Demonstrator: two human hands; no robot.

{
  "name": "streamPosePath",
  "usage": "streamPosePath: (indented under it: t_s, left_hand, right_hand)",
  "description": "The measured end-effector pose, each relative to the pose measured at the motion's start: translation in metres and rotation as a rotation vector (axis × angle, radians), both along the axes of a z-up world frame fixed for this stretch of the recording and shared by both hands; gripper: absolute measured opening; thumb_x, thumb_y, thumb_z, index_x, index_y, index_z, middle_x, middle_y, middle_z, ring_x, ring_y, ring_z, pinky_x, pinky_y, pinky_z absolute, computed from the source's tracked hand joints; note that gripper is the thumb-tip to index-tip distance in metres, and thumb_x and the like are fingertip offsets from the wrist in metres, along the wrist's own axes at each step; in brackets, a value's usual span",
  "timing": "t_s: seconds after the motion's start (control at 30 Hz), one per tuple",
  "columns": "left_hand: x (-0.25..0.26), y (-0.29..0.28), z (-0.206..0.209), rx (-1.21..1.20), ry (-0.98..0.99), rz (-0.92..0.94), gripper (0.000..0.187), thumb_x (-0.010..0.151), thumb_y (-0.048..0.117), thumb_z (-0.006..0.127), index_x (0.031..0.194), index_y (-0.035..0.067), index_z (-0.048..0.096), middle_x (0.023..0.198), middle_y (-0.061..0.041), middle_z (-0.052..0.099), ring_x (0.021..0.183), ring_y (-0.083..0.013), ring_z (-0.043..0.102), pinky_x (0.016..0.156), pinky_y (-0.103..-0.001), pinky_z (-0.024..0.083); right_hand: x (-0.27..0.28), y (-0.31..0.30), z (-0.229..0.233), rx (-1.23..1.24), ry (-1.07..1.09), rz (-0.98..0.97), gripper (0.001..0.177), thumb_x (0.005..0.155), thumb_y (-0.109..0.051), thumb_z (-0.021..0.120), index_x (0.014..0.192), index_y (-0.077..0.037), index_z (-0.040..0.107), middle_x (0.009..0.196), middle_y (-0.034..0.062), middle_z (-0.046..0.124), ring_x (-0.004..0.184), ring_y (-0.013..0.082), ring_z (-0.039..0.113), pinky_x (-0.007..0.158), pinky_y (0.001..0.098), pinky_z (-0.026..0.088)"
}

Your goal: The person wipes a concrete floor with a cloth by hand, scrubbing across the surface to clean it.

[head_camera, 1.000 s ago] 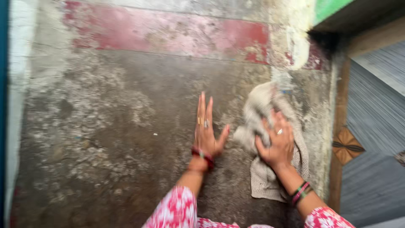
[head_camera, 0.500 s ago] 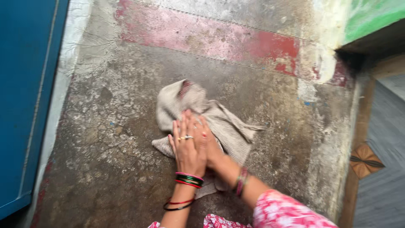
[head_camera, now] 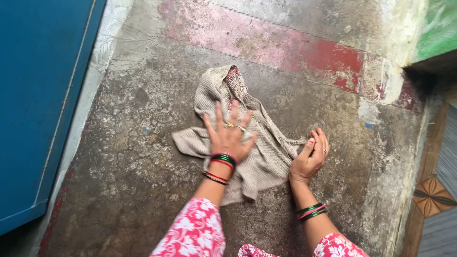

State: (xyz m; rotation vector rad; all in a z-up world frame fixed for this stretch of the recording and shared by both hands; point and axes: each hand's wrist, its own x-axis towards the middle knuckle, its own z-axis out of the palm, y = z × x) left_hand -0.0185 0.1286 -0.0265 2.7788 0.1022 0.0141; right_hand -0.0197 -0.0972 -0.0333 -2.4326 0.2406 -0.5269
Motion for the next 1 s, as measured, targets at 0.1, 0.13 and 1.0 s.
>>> streamPosePath:
  t_s: [0.1, 0.13, 1.0]
  left_hand:
    - [0.008, 0.034, -0.014, 0.075, 0.051, 0.061, 0.062, 0.093, 0.060, 0.052, 0.151, 0.041, 0.047, 0.170, -0.005, 0.021, 0.155, -0.0437, 0.009, 0.117, -0.076, 0.005]
    - [0.006, 0.053, -0.019, 0.114, 0.076, 0.120, 0.059, 0.095, 0.058, 0.051, 0.151, 0.041, 0.047, 0.171, -0.005, 0.022, 0.156, -0.0429, 0.009, 0.118, -0.075, 0.005]
    - [-0.063, 0.195, -0.025, 0.157, 0.292, 0.770, 0.085, 0.096, 0.070, 0.042, 0.163, 0.017, 0.035, 0.168, -0.018, 0.023, 0.156, -0.0463, 0.015, 0.121, -0.068, -0.003]
  right_hand:
    - [0.004, -0.002, 0.002, -0.017, 0.103, -0.076, 0.029, 0.103, -0.019, 0.052, 0.102, -0.003, 0.077, 0.139, 0.0138, 0.068, 0.134, 0.0366, 0.050, 0.113, 0.0483, 0.039]
    - [0.003, -0.001, 0.004, -0.004, 0.142, -0.089, 0.029, 0.103, -0.021, 0.053, 0.106, -0.003, 0.076, 0.142, 0.0122, 0.067, 0.136, 0.0346, 0.051, 0.116, 0.0481, 0.040]
    - [-0.018, 0.138, -0.004, -0.246, 0.293, 0.212, 0.038, 0.108, -0.028, 0.046, 0.141, -0.014, 0.058, 0.167, 0.0175, 0.031, 0.157, 0.0366, 0.020, 0.128, 0.0562, 0.012]
